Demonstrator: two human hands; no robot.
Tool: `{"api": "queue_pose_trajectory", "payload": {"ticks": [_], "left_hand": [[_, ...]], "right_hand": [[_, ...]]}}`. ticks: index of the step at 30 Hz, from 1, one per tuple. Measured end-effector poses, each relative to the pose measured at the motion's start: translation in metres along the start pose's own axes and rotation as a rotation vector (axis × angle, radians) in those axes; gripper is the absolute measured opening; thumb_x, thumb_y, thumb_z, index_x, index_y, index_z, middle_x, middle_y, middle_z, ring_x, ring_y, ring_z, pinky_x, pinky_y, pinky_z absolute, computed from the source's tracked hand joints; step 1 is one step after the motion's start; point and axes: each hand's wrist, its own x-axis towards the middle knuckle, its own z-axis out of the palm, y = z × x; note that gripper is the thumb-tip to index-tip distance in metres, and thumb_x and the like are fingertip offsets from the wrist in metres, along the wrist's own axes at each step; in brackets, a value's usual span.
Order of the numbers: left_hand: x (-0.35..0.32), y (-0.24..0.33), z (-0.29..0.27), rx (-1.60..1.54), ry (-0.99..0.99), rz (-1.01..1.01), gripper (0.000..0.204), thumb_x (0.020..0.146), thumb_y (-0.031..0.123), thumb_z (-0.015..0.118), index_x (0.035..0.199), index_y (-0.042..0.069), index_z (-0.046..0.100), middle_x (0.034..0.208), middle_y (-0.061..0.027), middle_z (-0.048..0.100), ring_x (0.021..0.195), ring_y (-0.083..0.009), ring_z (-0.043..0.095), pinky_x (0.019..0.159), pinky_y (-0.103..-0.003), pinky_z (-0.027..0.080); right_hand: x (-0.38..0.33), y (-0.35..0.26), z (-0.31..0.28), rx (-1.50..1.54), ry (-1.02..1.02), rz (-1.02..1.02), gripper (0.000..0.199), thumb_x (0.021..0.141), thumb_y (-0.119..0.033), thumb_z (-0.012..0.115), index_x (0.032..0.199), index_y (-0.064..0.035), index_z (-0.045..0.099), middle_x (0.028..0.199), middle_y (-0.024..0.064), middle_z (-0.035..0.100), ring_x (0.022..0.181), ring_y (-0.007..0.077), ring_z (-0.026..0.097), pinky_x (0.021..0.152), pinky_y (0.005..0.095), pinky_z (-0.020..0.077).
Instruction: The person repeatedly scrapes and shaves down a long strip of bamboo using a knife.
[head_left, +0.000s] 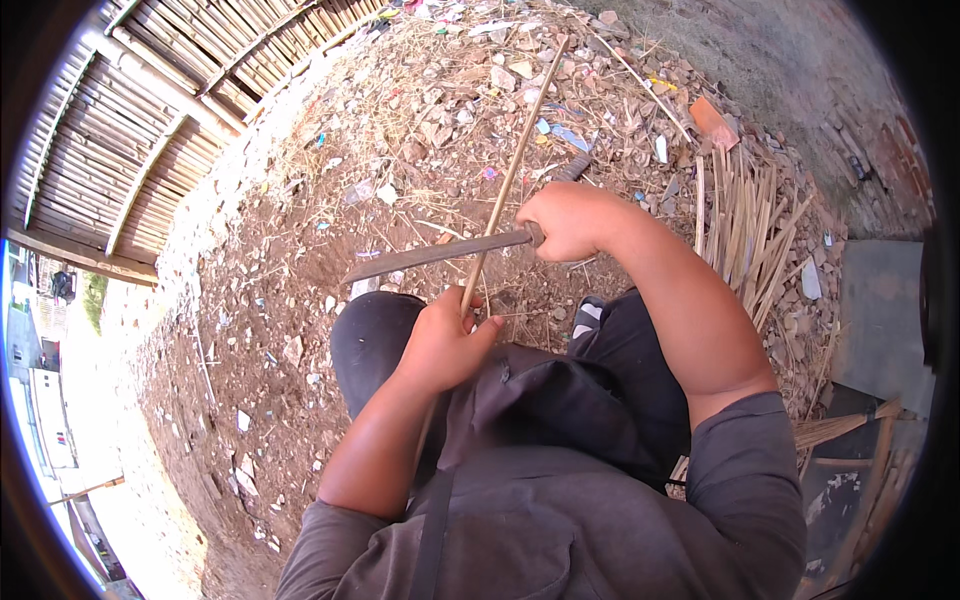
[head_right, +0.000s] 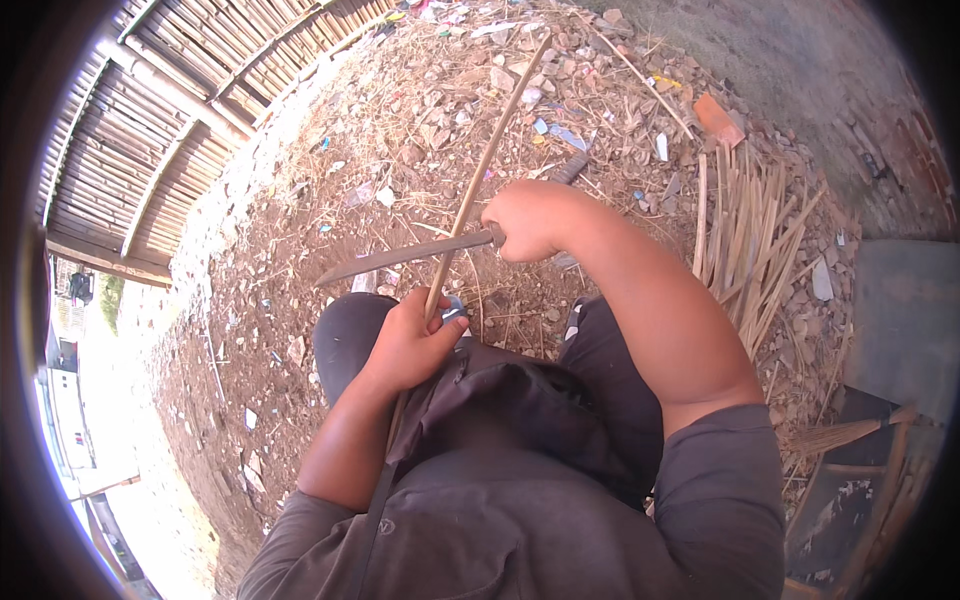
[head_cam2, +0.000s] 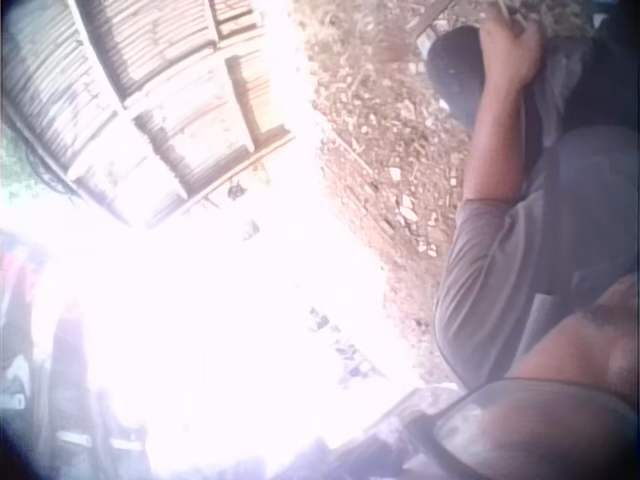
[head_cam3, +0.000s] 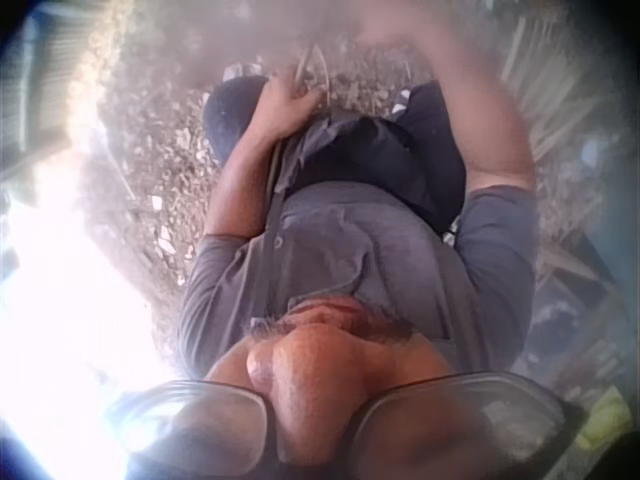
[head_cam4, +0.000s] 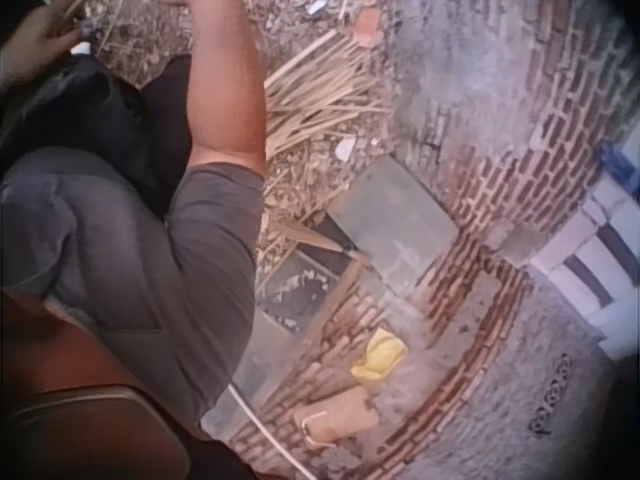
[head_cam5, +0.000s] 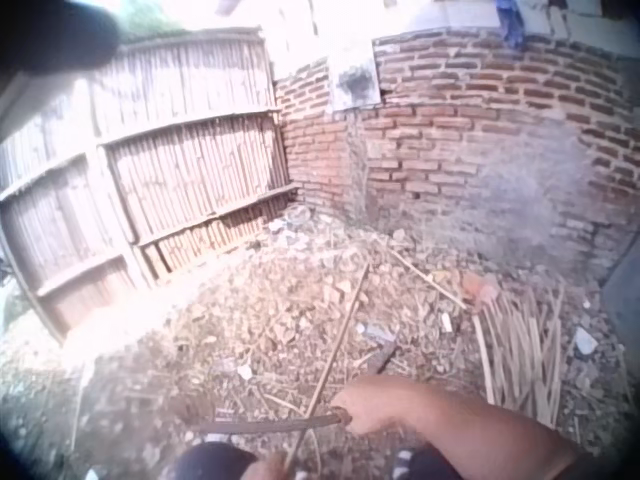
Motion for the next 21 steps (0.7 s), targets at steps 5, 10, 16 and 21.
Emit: {"api": "queue_pose_trajectory", "payload": {"ticks": [5,10,16,21], "left_hand": [[0.001,-0.005,0.006,0.038,0.052,0.051,0.038,0.086,0.023,0.074,0.109,-0.004,0.061,0.069,-0.0070,0.056,0.064,-0.0185,0.057,0.061,-0.035,0.047],[0.003,-0.005,0.004,-0.021,0.033,-0.016,0.037,0.087,0.023,0.073,0.109,-0.004,0.061,0.070,-0.0085,0.059,0.064,-0.0183,0.058,0.062,-0.035,0.048],[0.005,-0.001,0.005,-0.009,0.035,-0.010,0.037,0.092,0.026,0.070,0.107,-0.006,0.061,0.074,-0.0131,0.063,0.067,-0.0207,0.060,0.065,-0.037,0.049],[0.005,-0.014,0.008,-0.035,0.120,0.041,0.037,0.093,0.028,0.069,0.105,-0.006,0.060,0.078,-0.0202,0.065,0.073,-0.0303,0.065,0.068,-0.041,0.051]], "right_hand": [[0.016,0.059,-0.006,0.342,0.201,0.355,0.037,0.076,-0.020,0.068,0.110,-0.0049,0.071,0.094,0.0183,0.072,0.089,0.0339,0.070,0.078,0.0434,0.0553],[0.012,0.025,0.008,0.107,0.091,0.136,0.038,0.076,-0.022,0.068,0.109,-0.0046,0.071,0.095,0.0181,0.072,0.092,0.0340,0.070,0.079,0.0443,0.0547],[0.022,0.079,0.012,0.380,0.200,0.353,0.043,0.074,-0.026,0.072,0.111,-0.0051,0.069,0.093,0.0168,0.073,0.087,0.0339,0.069,0.076,0.0444,0.0545],[0.008,0.015,0.004,0.058,-0.023,0.109,0.041,0.075,-0.025,0.071,0.111,-0.0071,0.070,0.095,0.0166,0.072,0.094,0.0342,0.070,0.081,0.0456,0.0538]]}}
